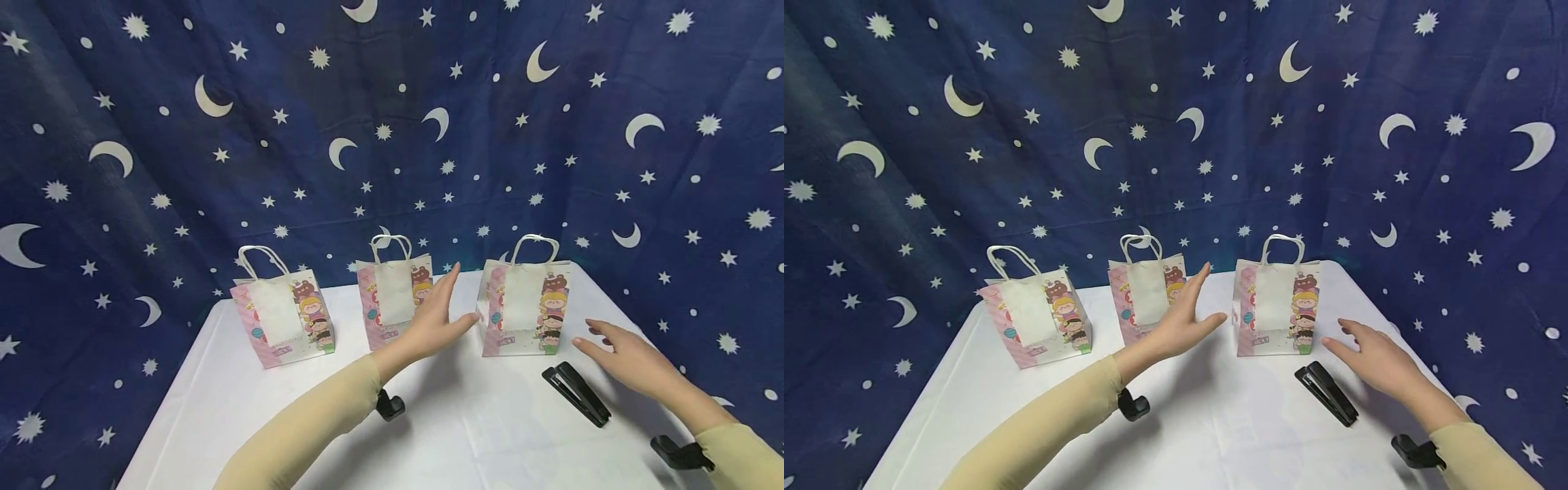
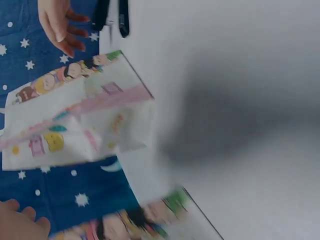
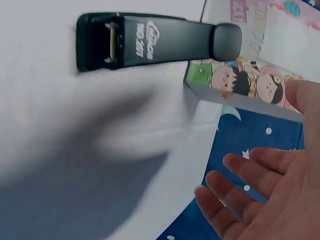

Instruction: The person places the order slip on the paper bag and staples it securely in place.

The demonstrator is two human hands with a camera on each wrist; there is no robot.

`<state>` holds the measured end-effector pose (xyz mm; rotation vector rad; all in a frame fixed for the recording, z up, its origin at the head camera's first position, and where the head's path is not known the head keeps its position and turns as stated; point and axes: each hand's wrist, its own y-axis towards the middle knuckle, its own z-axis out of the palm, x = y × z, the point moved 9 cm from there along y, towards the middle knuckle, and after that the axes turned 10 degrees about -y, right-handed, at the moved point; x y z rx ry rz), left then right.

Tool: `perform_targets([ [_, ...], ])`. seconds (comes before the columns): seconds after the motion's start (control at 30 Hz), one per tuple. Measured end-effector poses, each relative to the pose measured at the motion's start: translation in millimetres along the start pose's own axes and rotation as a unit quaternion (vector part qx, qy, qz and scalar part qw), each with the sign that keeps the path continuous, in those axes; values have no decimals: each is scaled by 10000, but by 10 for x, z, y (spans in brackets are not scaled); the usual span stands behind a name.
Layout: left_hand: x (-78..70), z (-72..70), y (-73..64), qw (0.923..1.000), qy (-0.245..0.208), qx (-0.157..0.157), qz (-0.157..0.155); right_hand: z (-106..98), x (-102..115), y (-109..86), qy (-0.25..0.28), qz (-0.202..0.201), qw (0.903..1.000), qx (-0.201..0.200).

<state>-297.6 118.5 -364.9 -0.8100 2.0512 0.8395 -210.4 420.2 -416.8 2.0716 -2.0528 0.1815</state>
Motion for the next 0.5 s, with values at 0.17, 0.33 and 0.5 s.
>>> perform_targets([
  [0.17, 75, -237, -320, 9982, 494, -49, 327, -20, -119, 29, -76, 134, 9999, 41],
  [0.33, 64, -567, -737, 9893, 1244, -292, 707, -46, -216, 14, -230, 290, 9993, -74],
  [0.5, 96, -1098, -1191, 9716, 2039, -872, 824, -125, -238, 3, -422, 239, 9983, -311],
])
